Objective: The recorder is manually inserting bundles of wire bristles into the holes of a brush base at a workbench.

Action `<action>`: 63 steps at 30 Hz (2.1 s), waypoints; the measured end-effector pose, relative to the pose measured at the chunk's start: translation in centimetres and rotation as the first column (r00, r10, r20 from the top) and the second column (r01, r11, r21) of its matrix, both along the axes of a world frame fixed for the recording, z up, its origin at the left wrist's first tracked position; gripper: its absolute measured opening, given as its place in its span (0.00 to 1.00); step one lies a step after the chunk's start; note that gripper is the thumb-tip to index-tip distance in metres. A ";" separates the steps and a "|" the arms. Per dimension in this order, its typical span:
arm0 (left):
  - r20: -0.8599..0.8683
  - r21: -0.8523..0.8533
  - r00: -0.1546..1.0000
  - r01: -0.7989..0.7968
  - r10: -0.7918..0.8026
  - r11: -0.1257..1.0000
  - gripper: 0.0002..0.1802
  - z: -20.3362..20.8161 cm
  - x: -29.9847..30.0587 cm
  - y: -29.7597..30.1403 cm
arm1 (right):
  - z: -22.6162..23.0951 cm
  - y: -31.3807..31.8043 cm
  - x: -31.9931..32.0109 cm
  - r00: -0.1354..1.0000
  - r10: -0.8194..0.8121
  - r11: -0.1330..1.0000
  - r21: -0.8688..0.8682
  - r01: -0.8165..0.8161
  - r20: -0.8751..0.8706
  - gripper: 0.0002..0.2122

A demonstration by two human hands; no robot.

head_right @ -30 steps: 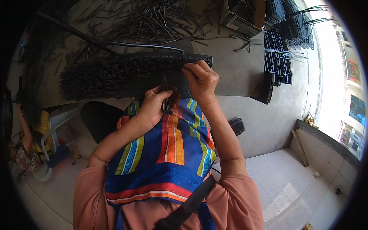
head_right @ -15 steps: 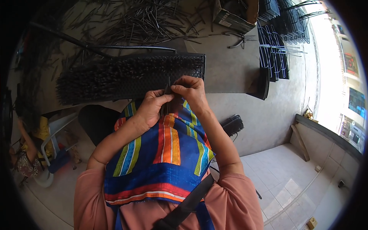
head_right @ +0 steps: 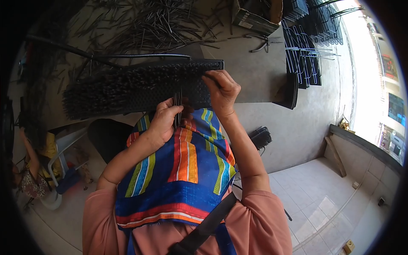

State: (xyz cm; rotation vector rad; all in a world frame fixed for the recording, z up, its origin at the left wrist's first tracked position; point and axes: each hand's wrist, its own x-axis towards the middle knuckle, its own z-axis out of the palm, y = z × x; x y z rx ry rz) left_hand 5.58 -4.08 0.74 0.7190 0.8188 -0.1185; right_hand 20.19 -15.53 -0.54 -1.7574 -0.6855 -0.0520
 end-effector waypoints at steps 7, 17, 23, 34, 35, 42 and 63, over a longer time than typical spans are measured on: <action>0.027 -0.024 0.999 -0.017 0.018 1.000 0.13 -0.1 0.2 -0.1 | 0.5 0.4 -0.2 0.986 0.057 0.998 -0.043 -0.051 0.156 0.08; 0.036 0.017 0.997 -0.064 0.064 0.998 0.07 -0.1 0.1 -0.1 | 0.4 0.3 -0.4 0.988 0.016 0.996 -0.094 -0.001 0.153 0.07; 0.120 -0.006 0.991 -0.067 0.067 0.998 0.06 0.6 0.5 -0.2 | 1.6 -0.2 -1.0 0.957 -0.012 0.939 -0.331 -0.089 -0.289 0.07; 0.135 -0.079 0.990 0.050 -0.039 0.996 0.08 1.4 1.8 -1.0 | 2.4 -2.2 -1.1 0.499 0.157 0.987 0.123 -0.100 -0.852 0.03; 0.079 -0.055 0.997 -0.002 0.006 0.998 0.08 1.2 1.8 -1.1 | 2.3 -2.2 -1.0 0.523 0.121 0.990 0.138 -0.006 -0.844 0.02; 0.013 -0.007 0.995 0.100 -0.100 0.995 0.11 0.7 1.5 -1.1 | 0.6 -2.1 1.1 0.964 -0.062 0.985 0.138 0.101 -0.260 0.04; 0.013 -0.080 1.000 0.008 -0.007 0.997 0.08 0.6 1.1 -1.2 | 0.9 -1.5 0.2 0.998 0.003 0.993 -0.114 0.004 0.056 0.07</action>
